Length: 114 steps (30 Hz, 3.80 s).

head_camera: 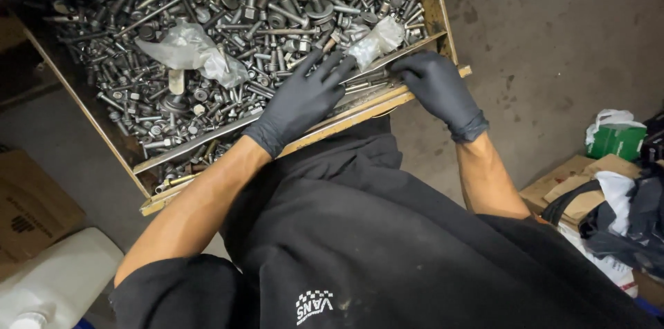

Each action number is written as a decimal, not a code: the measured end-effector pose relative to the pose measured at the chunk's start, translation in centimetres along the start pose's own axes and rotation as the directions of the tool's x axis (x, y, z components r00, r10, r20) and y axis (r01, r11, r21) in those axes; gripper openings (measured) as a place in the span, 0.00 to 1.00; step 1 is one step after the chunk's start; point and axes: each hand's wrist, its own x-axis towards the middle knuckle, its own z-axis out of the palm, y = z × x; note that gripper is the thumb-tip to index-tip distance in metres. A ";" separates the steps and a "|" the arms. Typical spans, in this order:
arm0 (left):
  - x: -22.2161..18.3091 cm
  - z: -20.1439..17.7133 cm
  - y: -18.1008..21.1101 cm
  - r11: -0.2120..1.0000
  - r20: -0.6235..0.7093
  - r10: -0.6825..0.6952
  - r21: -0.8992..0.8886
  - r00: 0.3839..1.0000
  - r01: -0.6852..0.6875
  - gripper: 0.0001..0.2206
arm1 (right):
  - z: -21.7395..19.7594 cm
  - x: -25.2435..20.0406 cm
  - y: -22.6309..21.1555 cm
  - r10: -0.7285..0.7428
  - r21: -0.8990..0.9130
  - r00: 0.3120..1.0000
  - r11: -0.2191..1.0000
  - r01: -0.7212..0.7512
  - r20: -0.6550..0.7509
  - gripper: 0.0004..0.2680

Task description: Sorting and organizing various metal bolts from a large storage bin into a smaller tray or bag.

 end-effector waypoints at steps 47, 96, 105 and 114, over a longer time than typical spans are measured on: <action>-1.5 -1.5 -1.2 0.987 0.070 0.014 -0.163 0.997 -0.003 0.11 | -2.7 -1.8 -3.9 0.103 0.270 0.994 0.959 -0.091 -0.028 0.09; -3.5 -20.0 8.7 -0.501 0.470 -0.777 -0.864 0.418 0.041 0.12 | -1.8 -0.2 -21.9 -0.024 0.940 0.968 0.231 0.250 -0.251 0.10; -4.7 -20.0 8.0 -0.454 0.383 -0.801 -0.890 0.459 -0.050 0.17 | -0.5 0.8 -21.9 -0.016 0.948 0.958 0.140 0.286 -0.287 0.12; -3.6 -21.5 8.5 -0.440 0.427 -0.864 -0.898 0.266 0.009 0.13 | -0.4 1.0 -23.0 -0.060 0.971 0.972 0.055 0.233 -0.229 0.12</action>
